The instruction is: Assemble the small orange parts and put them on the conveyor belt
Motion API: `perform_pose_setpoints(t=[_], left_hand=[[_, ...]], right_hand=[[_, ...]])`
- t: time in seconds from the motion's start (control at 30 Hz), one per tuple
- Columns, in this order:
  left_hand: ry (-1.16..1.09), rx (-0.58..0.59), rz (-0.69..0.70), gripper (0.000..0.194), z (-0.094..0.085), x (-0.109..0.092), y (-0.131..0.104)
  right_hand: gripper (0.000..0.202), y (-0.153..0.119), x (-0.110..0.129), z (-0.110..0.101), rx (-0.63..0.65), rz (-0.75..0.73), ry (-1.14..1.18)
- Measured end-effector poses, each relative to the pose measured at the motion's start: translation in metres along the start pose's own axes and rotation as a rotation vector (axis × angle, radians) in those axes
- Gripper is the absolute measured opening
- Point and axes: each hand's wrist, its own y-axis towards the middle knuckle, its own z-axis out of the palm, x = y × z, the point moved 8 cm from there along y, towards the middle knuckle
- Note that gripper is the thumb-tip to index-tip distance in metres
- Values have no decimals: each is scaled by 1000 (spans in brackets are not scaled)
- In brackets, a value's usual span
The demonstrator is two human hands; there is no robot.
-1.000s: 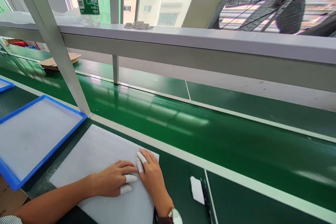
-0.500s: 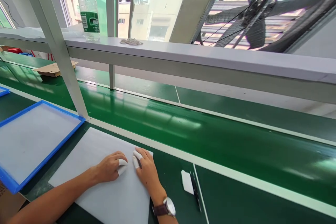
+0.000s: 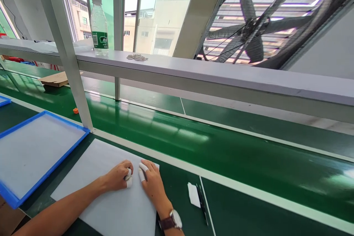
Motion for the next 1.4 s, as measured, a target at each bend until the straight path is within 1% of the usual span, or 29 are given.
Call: perform_pose_setpoints(t=[0.23,0.47,0.6,0.73,0.9,1.03,1.17,1.4], left_hand=[[10,23,-15,13,8,7,-1],[-13,-16,-18,16,13,13,0],[-34,-47,-16,21,10,12,-1],[-51,-80,-11,21,4,9,-2],[-50,-112,1,25,5,10,-2],[-34,-130,-8,22,6,11,-3],[-29,-146,5,18,2,7,-4],[-35,-186,62,5,-5,-3,-8]], right_hand=[[34,-4,-3,2,12,-1,-12],[32,-7,-10,8,21,-27,-38],[32,-7,-12,10,24,-42,-47],[33,-7,-14,12,22,-44,-63],[31,-6,-14,10,0,-57,-53],[34,-5,-17,11,37,-23,-41],[35,-5,-21,13,71,16,-36],[32,0,-14,6,66,43,-13]])
